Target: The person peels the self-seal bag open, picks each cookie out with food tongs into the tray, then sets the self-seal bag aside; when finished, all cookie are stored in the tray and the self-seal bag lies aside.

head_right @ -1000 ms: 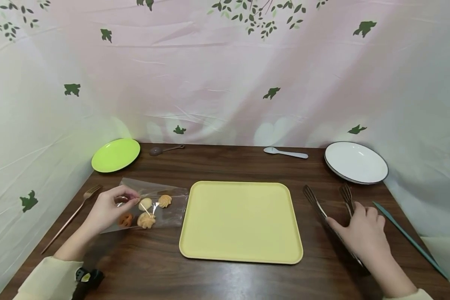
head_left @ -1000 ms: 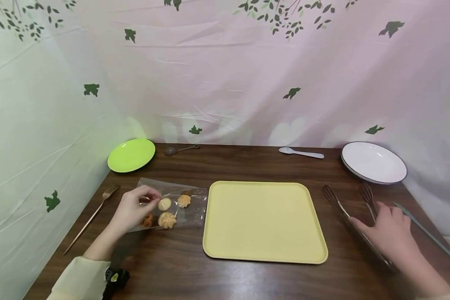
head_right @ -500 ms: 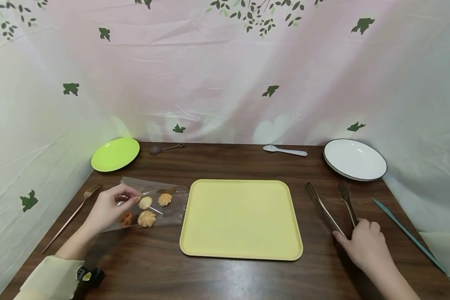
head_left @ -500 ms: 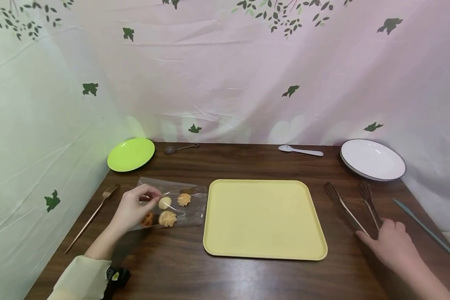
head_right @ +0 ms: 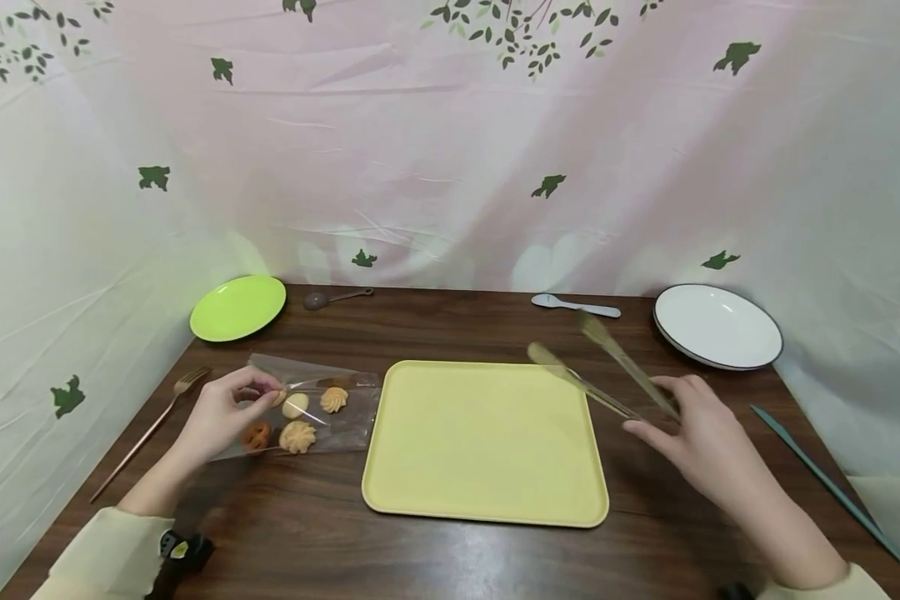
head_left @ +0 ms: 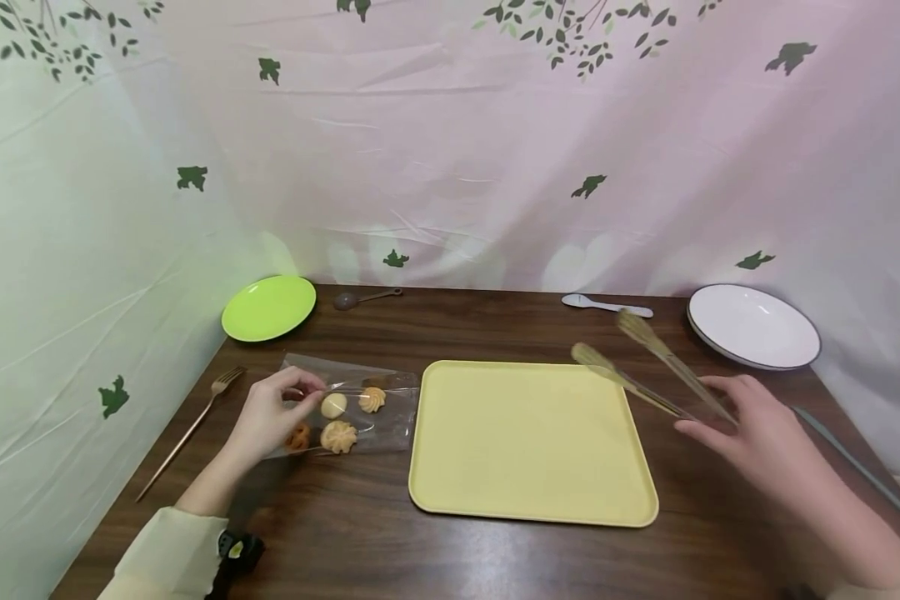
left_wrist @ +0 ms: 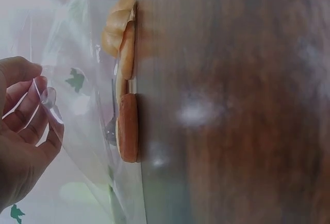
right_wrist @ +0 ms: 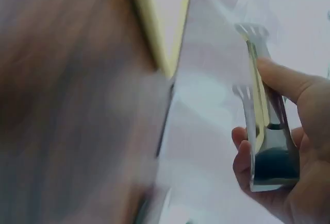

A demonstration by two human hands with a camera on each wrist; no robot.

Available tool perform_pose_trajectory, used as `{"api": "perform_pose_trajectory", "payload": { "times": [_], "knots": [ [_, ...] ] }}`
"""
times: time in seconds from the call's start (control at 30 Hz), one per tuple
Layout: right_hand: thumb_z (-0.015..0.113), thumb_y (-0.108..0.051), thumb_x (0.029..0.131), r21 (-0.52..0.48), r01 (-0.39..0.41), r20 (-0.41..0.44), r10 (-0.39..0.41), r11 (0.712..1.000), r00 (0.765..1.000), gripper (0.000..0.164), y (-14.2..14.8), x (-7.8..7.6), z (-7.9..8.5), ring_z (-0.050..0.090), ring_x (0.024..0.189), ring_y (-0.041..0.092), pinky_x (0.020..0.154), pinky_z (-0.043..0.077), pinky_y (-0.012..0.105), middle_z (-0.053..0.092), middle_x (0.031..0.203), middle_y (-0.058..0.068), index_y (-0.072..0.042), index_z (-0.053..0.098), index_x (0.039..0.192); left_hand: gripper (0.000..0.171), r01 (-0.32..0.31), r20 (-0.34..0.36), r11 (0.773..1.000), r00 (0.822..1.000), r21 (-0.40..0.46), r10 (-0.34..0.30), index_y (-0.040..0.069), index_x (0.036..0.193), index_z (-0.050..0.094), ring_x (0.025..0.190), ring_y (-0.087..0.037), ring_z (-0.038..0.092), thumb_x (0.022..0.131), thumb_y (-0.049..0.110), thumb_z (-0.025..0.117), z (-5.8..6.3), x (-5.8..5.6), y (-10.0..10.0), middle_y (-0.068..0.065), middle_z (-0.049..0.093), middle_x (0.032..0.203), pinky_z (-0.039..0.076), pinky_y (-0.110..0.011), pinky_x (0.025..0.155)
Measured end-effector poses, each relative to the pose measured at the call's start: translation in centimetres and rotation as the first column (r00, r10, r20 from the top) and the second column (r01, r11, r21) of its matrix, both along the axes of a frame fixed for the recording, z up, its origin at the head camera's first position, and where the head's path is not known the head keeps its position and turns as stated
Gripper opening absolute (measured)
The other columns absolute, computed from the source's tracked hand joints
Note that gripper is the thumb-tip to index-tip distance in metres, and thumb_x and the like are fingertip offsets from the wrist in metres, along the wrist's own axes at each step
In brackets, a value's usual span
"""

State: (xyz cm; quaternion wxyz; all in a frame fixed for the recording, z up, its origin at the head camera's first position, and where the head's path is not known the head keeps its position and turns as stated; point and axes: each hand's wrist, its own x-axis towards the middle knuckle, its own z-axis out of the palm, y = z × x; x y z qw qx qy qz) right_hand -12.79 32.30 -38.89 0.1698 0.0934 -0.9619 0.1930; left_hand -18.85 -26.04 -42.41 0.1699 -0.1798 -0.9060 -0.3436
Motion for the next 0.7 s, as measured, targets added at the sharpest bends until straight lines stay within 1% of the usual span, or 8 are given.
{"api": "perform_pose_trajectory", "payload": {
  "times": [0.07,0.17,0.23,0.33,0.4,0.57,0.63,0.7],
  "knots": [
    [0.083,-0.036,0.070,0.012,-0.055,-0.041,0.055,0.998,0.998,0.060,-1.7,-0.7,0.6,0.048,0.076,0.014,0.060,0.039,0.030,0.056,0.097,0.004,-0.005,0.059,0.115,0.013,0.013,-0.008,1.000,1.000,0.000,-0.013,0.015,0.087,0.068,0.073,-0.004,0.058,0.082,0.003,0.072,-0.1,-0.1,0.0,0.006,0.064,0.083,0.055,-0.037,0.066],
    [0.080,-0.034,0.075,0.060,-0.132,-0.054,0.135,0.989,0.989,0.056,-4.5,-1.5,1.3,0.050,0.074,0.010,0.059,0.042,0.032,0.057,0.103,-0.002,-0.011,0.059,0.121,0.011,0.035,-0.016,0.999,0.999,-0.001,-0.035,0.013,0.088,0.068,0.074,-0.005,0.059,0.083,0.003,0.071,-0.2,-0.1,0.0,0.005,0.064,0.084,0.055,-0.038,0.066],
    [0.077,-0.034,0.079,0.113,-0.176,-0.054,0.183,0.978,0.982,0.054,-6.4,-2.0,1.6,0.054,0.081,0.013,0.060,0.046,0.036,0.058,0.108,-0.002,-0.012,0.058,0.125,0.011,0.033,-0.011,0.999,0.999,-0.006,-0.033,0.014,0.088,0.068,0.074,-0.005,0.059,0.083,0.004,0.071,-0.2,-0.2,0.1,0.006,0.064,0.085,0.055,-0.036,0.066],
    [0.072,-0.036,0.083,0.202,-0.248,-0.050,0.263,0.947,0.964,0.054,-9.1,-2.7,1.6,0.056,0.092,0.017,0.065,0.051,0.040,0.058,0.113,0.000,-0.013,0.056,0.129,0.013,0.021,-0.006,1.000,1.000,-0.015,-0.021,0.015,0.088,0.068,0.074,-0.004,0.058,0.083,0.005,0.071,-0.1,-0.2,0.1,0.008,0.063,0.084,0.054,-0.034,0.067],
    [0.069,-0.038,0.084,0.236,-0.299,-0.044,0.317,0.925,0.947,0.054,-10.8,-3.1,1.4,0.054,0.101,0.019,0.074,0.052,0.042,0.059,0.114,0.001,-0.010,0.056,0.129,0.013,0.013,-0.002,1.000,1.000,-0.014,-0.013,0.016,0.088,0.068,0.074,-0.003,0.058,0.083,0.005,0.072,0.0,-0.1,0.1,0.010,0.063,0.083,0.054,-0.033,0.067],
    [0.066,-0.035,0.088,0.267,-0.406,-0.041,0.431,0.874,0.901,0.047,-14.8,-4.2,0.5,0.054,0.098,0.018,0.078,0.050,0.036,0.059,0.110,0.001,-0.008,0.058,0.125,0.013,0.017,-0.012,1.000,1.000,-0.007,-0.017,0.014,0.088,0.068,0.074,-0.005,0.059,0.083,0.003,0.071,0.0,0.0,0.1,0.008,0.063,0.083,0.054,-0.033,0.066],
    [0.065,-0.033,0.089,0.285,-0.432,-0.044,0.462,0.856,0.886,0.042,-16.1,-4.5,0.3,0.054,0.095,0.017,0.077,0.050,0.034,0.060,0.108,0.001,-0.008,0.059,0.123,0.013,0.017,-0.015,1.000,1.000,-0.008,-0.017,0.014,0.088,0.068,0.073,-0.006,0.059,0.083,0.002,0.071,-0.1,0.0,0.1,0.007,0.063,0.083,0.054,-0.033,0.066],
    [0.065,-0.032,0.089,0.306,-0.443,-0.045,0.477,0.843,0.878,0.039,-17.3,-4.8,-0.1,0.054,0.095,0.016,0.077,0.050,0.032,0.060,0.107,0.000,-0.010,0.060,0.120,0.013,0.010,-0.017,1.000,1.000,-0.013,-0.010,0.014,0.087,0.068,0.073,-0.006,0.058,0.083,0.002,0.071,-0.1,0.1,0.1,0.007,0.063,0.082,0.053,-0.032,0.066]
  ]
}}
